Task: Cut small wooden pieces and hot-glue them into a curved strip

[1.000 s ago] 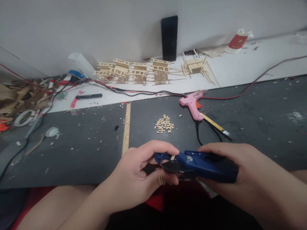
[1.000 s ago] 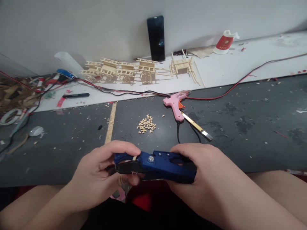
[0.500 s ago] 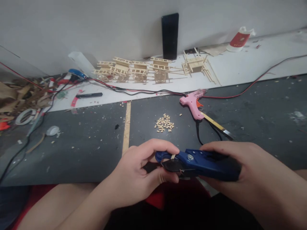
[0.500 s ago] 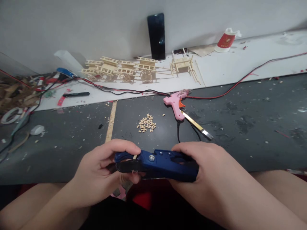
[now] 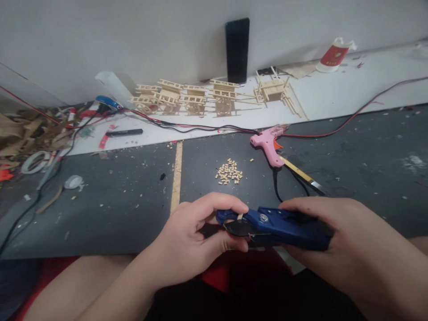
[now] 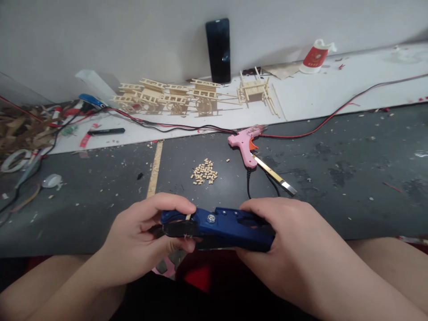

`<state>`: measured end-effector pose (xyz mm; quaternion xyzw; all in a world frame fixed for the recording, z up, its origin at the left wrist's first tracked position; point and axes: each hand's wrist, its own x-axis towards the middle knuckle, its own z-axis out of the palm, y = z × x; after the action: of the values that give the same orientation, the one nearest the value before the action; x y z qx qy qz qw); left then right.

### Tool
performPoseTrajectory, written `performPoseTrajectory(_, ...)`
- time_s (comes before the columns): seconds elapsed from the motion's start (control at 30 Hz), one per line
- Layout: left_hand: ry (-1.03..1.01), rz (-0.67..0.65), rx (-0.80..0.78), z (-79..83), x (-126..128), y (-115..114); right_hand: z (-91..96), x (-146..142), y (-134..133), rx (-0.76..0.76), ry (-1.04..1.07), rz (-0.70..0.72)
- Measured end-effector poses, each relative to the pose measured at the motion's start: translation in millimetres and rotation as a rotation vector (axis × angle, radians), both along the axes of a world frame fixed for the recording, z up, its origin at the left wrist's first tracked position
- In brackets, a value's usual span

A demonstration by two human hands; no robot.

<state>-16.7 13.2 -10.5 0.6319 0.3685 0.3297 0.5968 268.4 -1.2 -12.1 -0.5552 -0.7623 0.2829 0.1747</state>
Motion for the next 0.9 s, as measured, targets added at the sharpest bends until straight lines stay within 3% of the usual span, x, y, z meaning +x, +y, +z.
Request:
performPoseTrajectory(0.2,0.05,0.019,-0.014,-0.9,0,5,0.3,2,6,0.019,-0.032,0.021)
performPoseTrajectory(0.57,0.243,0.047,0.078,-10.8,0,12,-3.6,-3,23,-0.206,-0.119,0.009)
performPoseTrajectory(0.9,0.31,0.064,0.111,-18.1,0,13,-4.8,-5,28,-0.283,-0.143,0.021)
